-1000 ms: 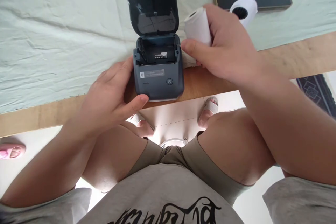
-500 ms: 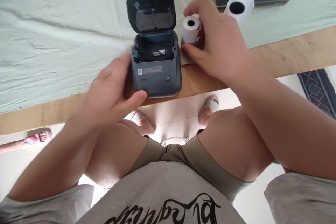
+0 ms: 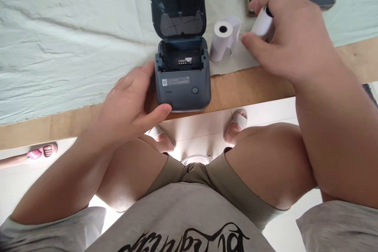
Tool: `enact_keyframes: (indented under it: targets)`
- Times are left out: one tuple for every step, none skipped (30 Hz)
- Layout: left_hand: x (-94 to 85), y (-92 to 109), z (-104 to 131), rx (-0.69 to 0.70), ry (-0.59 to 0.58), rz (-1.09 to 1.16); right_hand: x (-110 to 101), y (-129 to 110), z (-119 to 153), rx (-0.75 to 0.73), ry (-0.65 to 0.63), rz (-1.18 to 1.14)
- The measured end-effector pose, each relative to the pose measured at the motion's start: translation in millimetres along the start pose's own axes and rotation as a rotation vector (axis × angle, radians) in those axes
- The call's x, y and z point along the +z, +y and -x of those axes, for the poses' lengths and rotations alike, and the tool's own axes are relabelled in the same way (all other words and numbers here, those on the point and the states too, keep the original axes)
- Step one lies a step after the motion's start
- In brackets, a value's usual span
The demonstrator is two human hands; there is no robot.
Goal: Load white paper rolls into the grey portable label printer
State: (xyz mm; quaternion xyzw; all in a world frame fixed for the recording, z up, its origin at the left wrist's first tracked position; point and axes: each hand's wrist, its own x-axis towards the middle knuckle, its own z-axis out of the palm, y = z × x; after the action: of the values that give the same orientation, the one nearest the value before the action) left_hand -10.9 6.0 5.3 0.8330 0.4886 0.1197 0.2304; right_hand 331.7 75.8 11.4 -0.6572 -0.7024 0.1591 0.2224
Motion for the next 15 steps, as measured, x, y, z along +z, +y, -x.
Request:
enact_keyframes:
  targets:
    - [0.1,0.4,-0.3,-0.004,0.001,0.005,2.1,-4.0,-0.3,0.033,0.008,0.074]
    - [0.3,0.6,-0.6,-0.003,0.003,0.008,3.1,-8.4,0.1,0.066,0.017,0.144]
    - [0.5,0.7,-0.7,-0.001,0.004,0.008,2.9,-12.5,0.7,0.094,0.029,0.2]
    - [0.5,0.6,-0.8,0.003,0.003,0.004,1.9,-16.0,1.4,0.116,0.035,0.245]
    - [0.5,0.5,-0.8,0.008,0.006,0.001,0.3,-18.6,2.0,0.13,0.04,0.275]
    - [0.4,0.4,-0.7,0.005,0.003,0.0,-1.4,-20.4,2.4,0.135,0.043,0.284]
    - [0.2,0.3,-0.5,0.001,0.001,0.0,-3.0,-21.4,2.5,0.143,0.046,0.286]
    - [0.0,0.3,-0.4,-0.002,0.002,0.001,-4.0,-22.0,2.6,0.152,0.045,0.286]
    - [-0.2,0.4,-0.3,-0.005,0.003,0.002,-4.6,-22.1,2.7,0.161,0.038,0.29]
    - [-0.3,0.6,-0.2,-0.007,0.004,0.003,-4.6,-21.9,2.8,0.176,0.029,0.29]
    - [-0.3,0.9,-0.2,-0.007,0.006,0.003,-4.3,-21.0,3.0,0.199,0.024,0.28]
    - [-0.3,1.1,-0.2,-0.005,0.009,0.003,-3.9,-19.2,3.4,0.218,0.024,0.259]
    - [-0.2,1.3,-0.2,-0.004,0.009,0.004,-3.6,-16.1,3.9,0.22,0.035,0.224]
    - [-0.1,1.5,-0.2,-0.004,0.006,0.003,-3.7,-11.7,4.7,0.193,0.052,0.15]
    - [0.0,1.5,-0.1,-0.004,0.005,0.001,-4.2,-6.1,5.8,0.144,0.067,0.047]
